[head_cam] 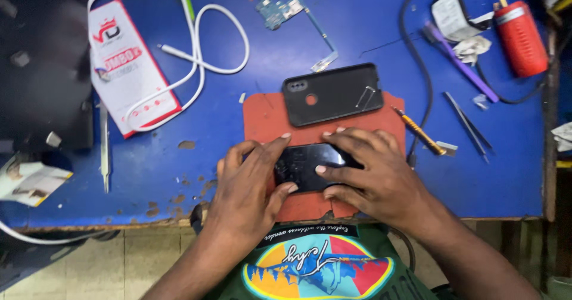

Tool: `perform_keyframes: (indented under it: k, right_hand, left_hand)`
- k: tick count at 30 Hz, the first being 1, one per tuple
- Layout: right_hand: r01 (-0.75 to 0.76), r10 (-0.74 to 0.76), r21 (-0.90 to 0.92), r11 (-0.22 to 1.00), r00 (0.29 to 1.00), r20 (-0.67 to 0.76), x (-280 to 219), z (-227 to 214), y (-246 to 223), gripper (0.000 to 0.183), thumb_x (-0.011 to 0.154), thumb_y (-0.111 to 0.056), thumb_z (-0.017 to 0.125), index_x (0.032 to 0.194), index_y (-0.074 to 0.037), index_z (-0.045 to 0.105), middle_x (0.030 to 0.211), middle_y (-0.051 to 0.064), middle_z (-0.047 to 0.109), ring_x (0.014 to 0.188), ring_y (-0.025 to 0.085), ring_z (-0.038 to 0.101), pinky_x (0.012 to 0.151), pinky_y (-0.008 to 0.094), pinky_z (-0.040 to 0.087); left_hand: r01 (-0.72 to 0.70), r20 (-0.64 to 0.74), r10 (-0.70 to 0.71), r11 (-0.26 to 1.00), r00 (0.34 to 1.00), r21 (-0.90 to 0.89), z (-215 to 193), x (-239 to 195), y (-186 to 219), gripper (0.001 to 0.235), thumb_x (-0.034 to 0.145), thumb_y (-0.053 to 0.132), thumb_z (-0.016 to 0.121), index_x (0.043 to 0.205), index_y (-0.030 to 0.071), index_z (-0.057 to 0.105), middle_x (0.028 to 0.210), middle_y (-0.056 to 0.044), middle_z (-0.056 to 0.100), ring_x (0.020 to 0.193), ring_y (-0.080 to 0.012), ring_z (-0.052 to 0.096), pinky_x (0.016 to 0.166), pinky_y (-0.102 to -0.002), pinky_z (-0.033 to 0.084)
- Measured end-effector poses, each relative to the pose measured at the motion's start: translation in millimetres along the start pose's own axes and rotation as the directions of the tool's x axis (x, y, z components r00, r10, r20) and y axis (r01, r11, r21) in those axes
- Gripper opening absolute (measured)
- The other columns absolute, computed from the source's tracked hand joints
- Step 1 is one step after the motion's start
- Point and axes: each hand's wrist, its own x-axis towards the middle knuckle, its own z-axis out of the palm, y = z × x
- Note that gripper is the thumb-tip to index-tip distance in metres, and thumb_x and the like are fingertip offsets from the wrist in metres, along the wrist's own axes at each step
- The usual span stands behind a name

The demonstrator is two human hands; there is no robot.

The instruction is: The person reassembles a smartphone by placing the back cover and pressing the edges. They then connect a charging cable and use a small brush to clean the motherboard on the workbench.

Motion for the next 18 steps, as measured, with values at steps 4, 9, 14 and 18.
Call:
perform_keyframes:
  k: [4, 9, 14, 18]
  right_hand:
    - [-0.036, 0.035, 0.032, 0.999, 0.999, 0.032, 2, -1, 0, 0.037, 0.073, -0.038, 0.083, 0.103, -0.017, 0.079, 0.137, 0.009, 0.064, 0.126, 0.033, 0.055, 0.099, 0.047, 0.04]
    - [-0.018, 0.017, 0.034, 0.999, 0.999, 0.035, 5, -5, 1, 0.034, 0.072, -0.033, 0.084, 0.102, -0.017, 0.08, 0.131, 0.009, 0.066, 0.122, 0.032, 0.057, 0.097, 0.047, 0.04]
    - [-0.136, 0.135, 0.084, 0.987, 0.991, 0.016, 8, -5, -1, 0.034, 0.079, -0.019, 0.083, 0.111, -0.01, 0.079, 0.124, 0.008, 0.07, 0.117, 0.03, 0.061, 0.097, 0.045, 0.045]
    - [-0.36, 0.368, 0.245, 0.9, 0.93, 0.014, 9, -5, -4, 0.041, 0.072, -0.015, 0.086, 0.11, -0.003, 0.075, 0.104, 0.01, 0.071, 0.096, 0.025, 0.067, 0.08, 0.035, 0.053]
  left_hand:
    - [0.005, 0.028, -0.005, 1.0, 1.0, 0.016, 0, 2, 3, 0.072, 0.077, 0.015, 0.081, 0.143, 0.007, 0.051, 0.12, -0.011, 0.063, 0.114, -0.0335, 0.052, 0.096, -0.048, 0.04]
    - [-0.053, 0.02, 0.052, 0.997, 0.998, 0.06, -1, 6, 8, 0.07, 0.077, 0.011, 0.078, 0.142, 0.006, 0.051, 0.13, -0.013, 0.057, 0.118, -0.035, 0.05, 0.1, -0.049, 0.037]
    - [-0.033, 0.036, 0.031, 0.999, 0.999, 0.036, -1, 9, 12, 0.069, 0.075, 0.007, 0.079, 0.138, 0.005, 0.053, 0.128, -0.016, 0.054, 0.118, -0.0366, 0.049, 0.1, -0.051, 0.034]
    - [-0.069, -0.007, 0.068, 0.995, 0.998, -0.072, 1, 1, 14, 0.066, 0.076, -0.001, 0.076, 0.139, 0.006, 0.055, 0.123, -0.016, 0.053, 0.113, -0.0363, 0.054, 0.097, -0.047, 0.044]
